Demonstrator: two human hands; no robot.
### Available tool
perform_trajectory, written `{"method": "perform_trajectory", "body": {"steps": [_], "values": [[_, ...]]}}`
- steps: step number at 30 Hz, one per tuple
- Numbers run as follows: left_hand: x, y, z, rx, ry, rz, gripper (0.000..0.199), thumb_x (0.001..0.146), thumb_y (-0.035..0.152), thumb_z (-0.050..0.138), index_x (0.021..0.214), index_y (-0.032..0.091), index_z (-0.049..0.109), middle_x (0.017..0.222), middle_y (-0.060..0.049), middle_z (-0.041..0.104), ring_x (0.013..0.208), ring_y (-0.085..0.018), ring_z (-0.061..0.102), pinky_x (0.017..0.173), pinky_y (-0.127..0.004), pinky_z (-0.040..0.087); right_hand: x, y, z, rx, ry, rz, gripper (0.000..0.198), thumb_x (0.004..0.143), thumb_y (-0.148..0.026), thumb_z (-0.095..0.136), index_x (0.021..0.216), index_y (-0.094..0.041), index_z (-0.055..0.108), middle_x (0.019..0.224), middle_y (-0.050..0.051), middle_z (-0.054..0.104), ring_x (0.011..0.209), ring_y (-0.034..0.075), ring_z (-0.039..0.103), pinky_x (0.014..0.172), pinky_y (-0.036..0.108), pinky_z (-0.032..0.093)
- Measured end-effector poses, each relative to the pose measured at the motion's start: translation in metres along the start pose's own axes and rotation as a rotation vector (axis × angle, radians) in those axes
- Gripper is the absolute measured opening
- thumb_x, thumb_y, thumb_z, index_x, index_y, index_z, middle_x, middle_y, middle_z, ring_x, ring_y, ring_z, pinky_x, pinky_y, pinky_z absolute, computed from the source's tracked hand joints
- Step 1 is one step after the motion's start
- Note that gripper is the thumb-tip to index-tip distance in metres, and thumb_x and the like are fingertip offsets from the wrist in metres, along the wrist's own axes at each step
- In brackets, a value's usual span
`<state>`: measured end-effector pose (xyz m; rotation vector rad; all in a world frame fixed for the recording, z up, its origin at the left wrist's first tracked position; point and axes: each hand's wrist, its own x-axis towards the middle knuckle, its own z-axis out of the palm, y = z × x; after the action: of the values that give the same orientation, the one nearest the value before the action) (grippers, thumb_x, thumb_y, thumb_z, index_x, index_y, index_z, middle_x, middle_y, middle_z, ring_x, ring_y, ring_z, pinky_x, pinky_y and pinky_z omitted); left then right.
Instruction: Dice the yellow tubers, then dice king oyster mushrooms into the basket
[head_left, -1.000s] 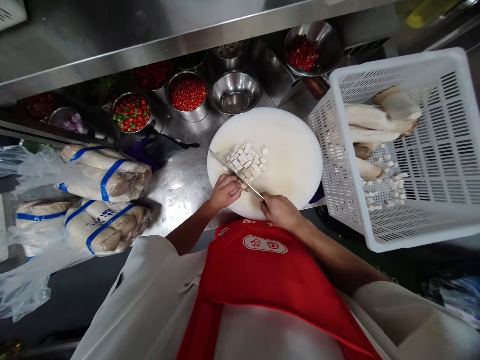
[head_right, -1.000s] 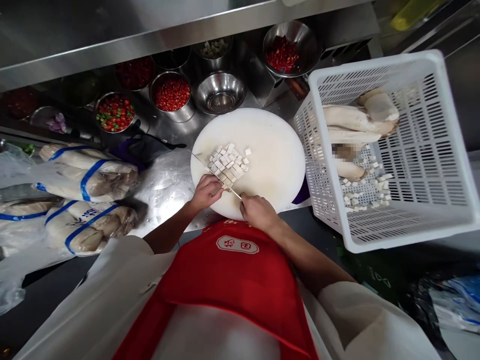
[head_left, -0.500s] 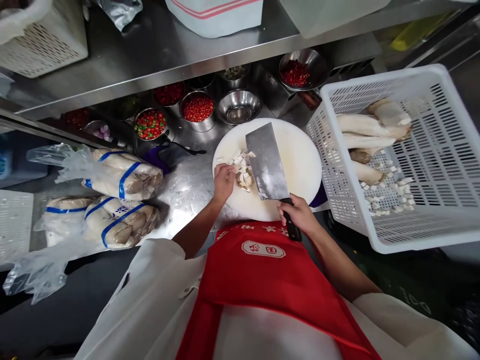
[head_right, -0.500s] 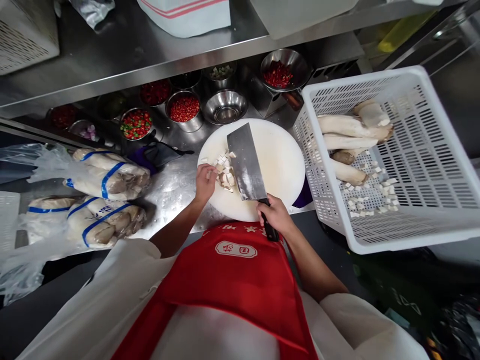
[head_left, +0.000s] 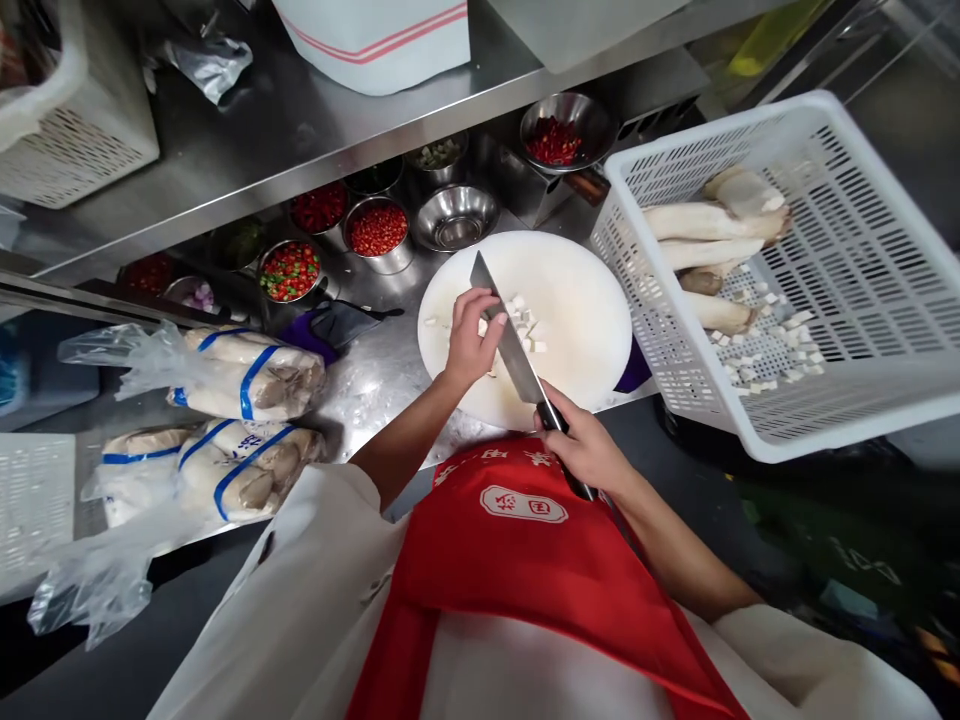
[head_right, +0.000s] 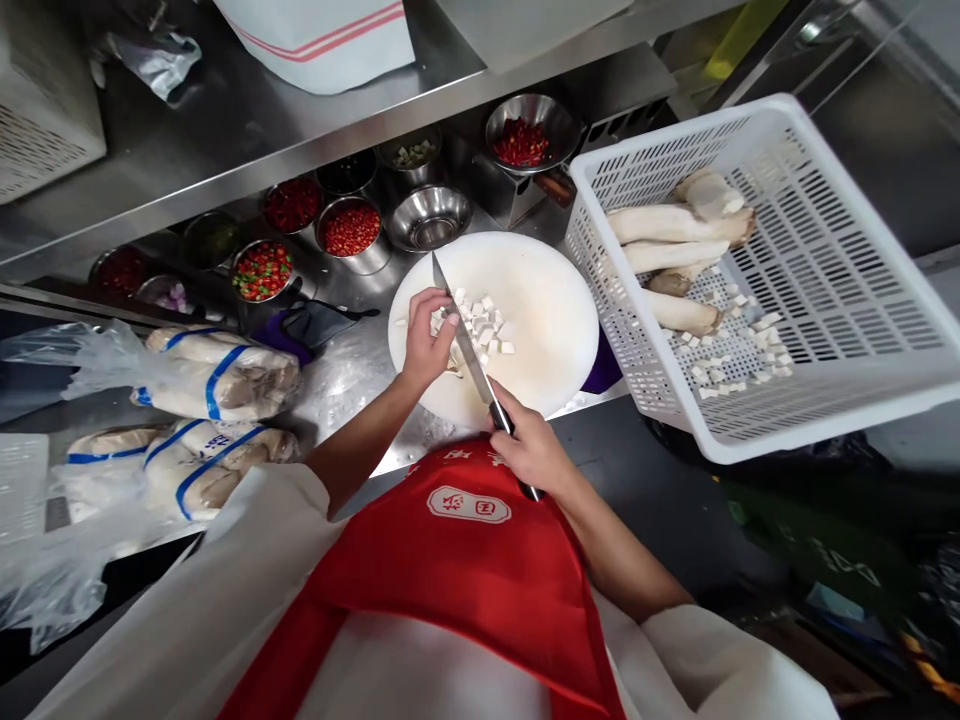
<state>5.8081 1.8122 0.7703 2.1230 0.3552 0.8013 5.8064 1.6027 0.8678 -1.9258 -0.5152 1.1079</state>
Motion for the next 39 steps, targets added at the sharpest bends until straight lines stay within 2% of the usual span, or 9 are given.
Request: {"method": "perform_trajectory", "body": {"steps": [3,7,11,14,19,22,28,34,39], "values": [[-0.008,-0.013,0.019,0.058,0.025,-0.02,0.026,0.102,0.037,0.035,0.106,0.021,0.055,0.111,-0.01,0.058,0.112,-0.021,0.056,0.098,-0.04,0.047,-0.009,-0.005,0.007,0.265,0.007,0.081,0.081,0.069,-0.02,0.045,0.148,-0.024,0.032,0.084,-0.003,0.054,0.055,0.01,0.05,0.056,0.026,0.047],[-0.015,-0.069,0.021,0.182,0.017,-0.062,0.03,0.098,0.045,0.044,0.1,0.021,0.06,0.109,-0.01,0.06,0.106,-0.024,0.055,0.096,-0.046,0.043,-0.021,0.007,-0.001,0.431,0.16,0.123,0.073,0.071,-0.023,0.055,0.141,-0.025,0.037,0.084,-0.004,0.054,0.053,0.01,0.05,0.05,0.026,0.046],[-0.016,-0.129,0.007,0.201,0.041,-0.123,0.049,0.088,0.06,0.057,0.115,0.019,0.06,0.129,-0.015,0.055,0.121,-0.031,0.046,0.106,-0.058,0.03,-0.03,0.049,-0.02,0.503,0.339,0.17,0.032,0.078,-0.034,0.066,0.103,-0.021,0.051,0.069,-0.006,0.052,0.049,0.01,0.049,0.046,0.024,0.041],[-0.014,-0.144,0.012,0.144,-0.135,-0.114,0.05,0.086,0.06,0.059,0.121,0.024,0.06,0.134,-0.013,0.055,0.131,-0.035,0.043,0.112,-0.063,0.023,-0.034,0.091,-0.029,0.669,0.424,0.191,0.033,0.077,-0.039,0.07,0.088,-0.022,0.044,0.066,-0.007,0.051,0.047,0.008,0.046,0.046,0.024,0.04],[-0.01,-0.122,0.03,0.079,-0.319,-0.161,0.046,0.09,0.054,0.055,0.129,0.03,0.057,0.14,-0.009,0.055,0.138,-0.031,0.042,0.118,-0.061,0.023,-0.026,0.13,-0.021,0.851,0.364,0.318,0.041,0.073,-0.035,0.076,0.095,-0.023,0.043,0.072,-0.006,0.057,0.054,0.01,0.051,0.051,0.023,0.044],[-0.02,-0.104,0.026,0.052,-0.357,-0.156,0.048,0.092,0.053,0.051,0.135,0.03,0.052,0.146,-0.009,0.05,0.139,-0.028,0.042,0.118,-0.056,0.027,-0.015,0.126,-0.008,0.881,0.293,0.371,0.041,0.074,-0.035,0.076,0.098,-0.022,0.045,0.075,-0.004,0.06,0.058,0.011,0.055,0.054,0.025,0.048],[-0.044,-0.063,0.03,0.2,-0.398,-0.149,0.078,0.073,0.064,0.071,0.138,0.027,0.051,0.154,-0.011,0.039,0.146,-0.035,0.028,0.121,-0.056,0.022,0.018,0.102,0.025,0.918,0.167,0.38,0.039,0.069,-0.035,0.077,0.092,-0.021,0.049,0.076,-0.002,0.064,0.059,0.014,0.059,0.058,0.029,0.051],[-0.032,-0.039,0.059,-0.021,-0.211,-0.296,0.05,0.088,0.055,0.06,0.127,0.025,0.059,0.147,-0.01,0.043,0.138,-0.025,0.042,0.114,-0.04,0.041,0.039,0.089,0.034,0.99,0.047,0.337,0.032,0.066,-0.027,0.076,0.089,-0.021,0.055,0.073,-0.003,0.06,0.061,0.013,0.055,0.057,0.026,0.047],[-0.009,-0.005,0.054,-0.145,-0.128,-0.229,0.037,0.089,0.048,0.062,0.117,0.024,0.063,0.142,-0.01,0.046,0.135,-0.024,0.046,0.112,-0.041,0.043,0.03,0.076,0.013,1.022,0.058,0.289,0.03,0.068,-0.028,0.077,0.086,-0.021,0.054,0.071,-0.003,0.059,0.059,0.013,0.054,0.056,0.026,0.044]]}}
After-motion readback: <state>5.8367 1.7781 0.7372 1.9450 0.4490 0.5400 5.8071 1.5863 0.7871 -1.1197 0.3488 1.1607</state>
